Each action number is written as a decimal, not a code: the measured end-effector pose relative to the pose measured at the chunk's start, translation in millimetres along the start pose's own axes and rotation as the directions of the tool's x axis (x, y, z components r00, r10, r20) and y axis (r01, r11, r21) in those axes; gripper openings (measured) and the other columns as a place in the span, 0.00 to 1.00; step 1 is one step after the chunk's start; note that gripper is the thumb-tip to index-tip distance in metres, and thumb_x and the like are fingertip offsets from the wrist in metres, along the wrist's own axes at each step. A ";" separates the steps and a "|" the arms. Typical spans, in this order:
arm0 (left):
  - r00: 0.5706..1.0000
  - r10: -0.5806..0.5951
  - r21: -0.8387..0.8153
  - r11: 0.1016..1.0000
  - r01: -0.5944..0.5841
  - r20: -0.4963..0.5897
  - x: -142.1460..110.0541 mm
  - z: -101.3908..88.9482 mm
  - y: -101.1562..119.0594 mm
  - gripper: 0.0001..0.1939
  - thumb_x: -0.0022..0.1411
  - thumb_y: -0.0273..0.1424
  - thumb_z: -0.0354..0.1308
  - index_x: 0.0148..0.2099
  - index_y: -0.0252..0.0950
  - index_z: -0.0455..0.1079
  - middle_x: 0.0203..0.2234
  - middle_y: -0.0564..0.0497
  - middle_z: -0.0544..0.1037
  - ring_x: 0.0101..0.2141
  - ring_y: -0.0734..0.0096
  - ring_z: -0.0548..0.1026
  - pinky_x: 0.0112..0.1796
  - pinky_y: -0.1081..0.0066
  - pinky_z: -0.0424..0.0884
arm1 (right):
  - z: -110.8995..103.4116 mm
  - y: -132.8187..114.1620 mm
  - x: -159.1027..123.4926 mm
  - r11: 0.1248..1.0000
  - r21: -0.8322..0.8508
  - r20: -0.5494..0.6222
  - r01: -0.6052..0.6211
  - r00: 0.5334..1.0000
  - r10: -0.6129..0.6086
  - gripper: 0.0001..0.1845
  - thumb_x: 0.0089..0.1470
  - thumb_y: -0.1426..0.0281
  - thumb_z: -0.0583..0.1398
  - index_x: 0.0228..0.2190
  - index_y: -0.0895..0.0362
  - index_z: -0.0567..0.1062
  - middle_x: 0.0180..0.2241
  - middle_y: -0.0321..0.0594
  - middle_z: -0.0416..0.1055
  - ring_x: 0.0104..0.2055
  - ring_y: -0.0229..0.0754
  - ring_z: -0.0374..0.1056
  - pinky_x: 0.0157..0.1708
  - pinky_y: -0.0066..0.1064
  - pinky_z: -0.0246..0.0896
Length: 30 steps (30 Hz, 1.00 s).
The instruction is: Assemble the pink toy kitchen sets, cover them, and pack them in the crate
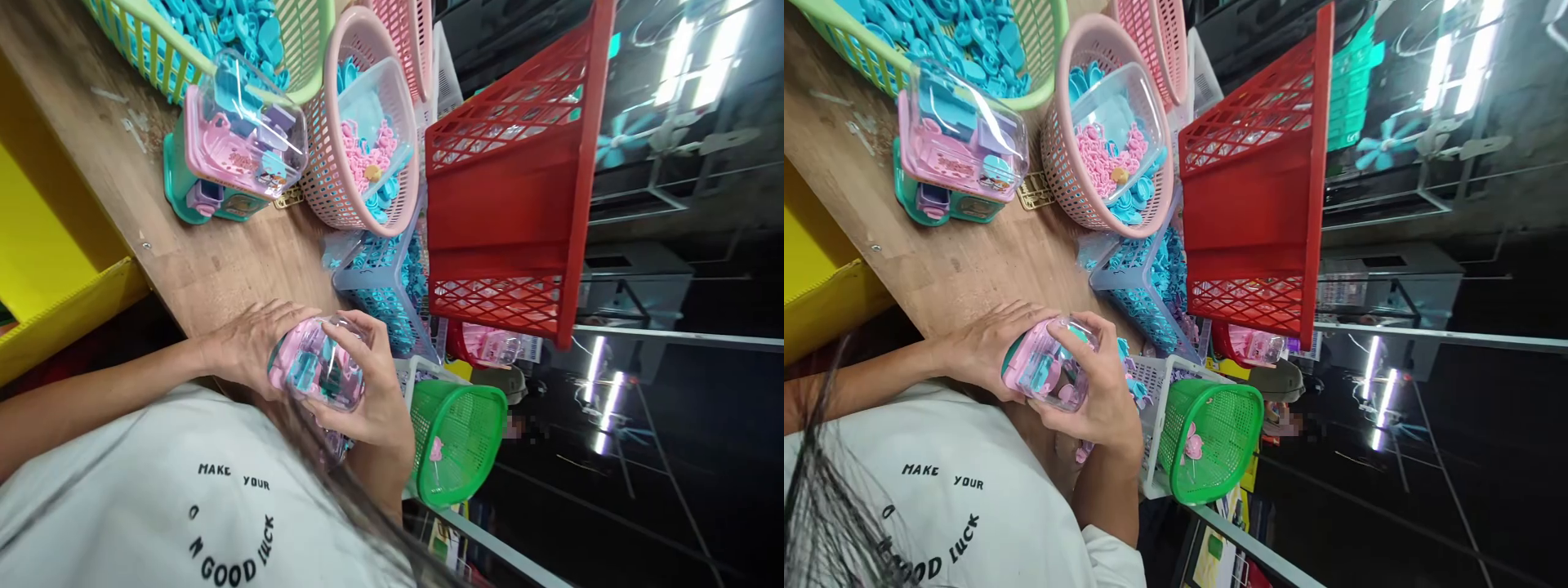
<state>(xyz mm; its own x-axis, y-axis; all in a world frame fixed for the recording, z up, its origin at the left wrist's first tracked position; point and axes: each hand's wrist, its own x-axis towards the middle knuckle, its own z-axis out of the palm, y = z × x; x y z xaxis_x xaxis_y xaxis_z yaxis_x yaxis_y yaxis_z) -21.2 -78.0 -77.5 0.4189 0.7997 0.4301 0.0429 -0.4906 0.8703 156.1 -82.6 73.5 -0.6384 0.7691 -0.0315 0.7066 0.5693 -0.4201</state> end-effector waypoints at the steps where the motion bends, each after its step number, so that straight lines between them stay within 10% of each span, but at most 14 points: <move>1: 1.000 0.002 0.000 1.000 -0.002 -0.003 -0.1 0.1 0.3 0.54 0.42 0.43 0.73 0.68 0.36 0.55 0.59 0.36 0.71 0.56 0.43 0.73 0.57 0.51 0.68 | 4.0 -2.0 -1.0 0.999 -0.032 -0.020 -0.016 1.000 0.016 0.41 0.48 0.62 0.69 0.62 0.46 0.67 0.59 0.47 0.57 0.63 0.58 0.61 0.62 0.55 0.65; 30: 0.999 -0.044 0.066 0.997 0.043 0.020 -3.7 0.8 1.3 0.55 0.42 0.43 0.73 0.69 0.33 0.54 0.61 0.35 0.70 0.60 0.44 0.71 0.60 0.50 0.67 | 17.6 -5.6 -5.6 0.994 -0.096 0.004 -0.049 0.999 0.050 0.46 0.41 0.63 0.73 0.62 0.47 0.67 0.59 0.47 0.58 0.61 0.57 0.62 0.60 0.54 0.67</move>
<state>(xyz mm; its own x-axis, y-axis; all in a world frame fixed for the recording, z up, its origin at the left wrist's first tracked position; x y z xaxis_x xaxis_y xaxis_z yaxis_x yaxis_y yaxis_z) -22.0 -81.8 -78.2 0.4351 0.8134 0.3860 0.1202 -0.4774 0.8704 150.3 -95.2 60.1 -0.6035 0.7954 -0.0558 0.7633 0.5561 -0.3289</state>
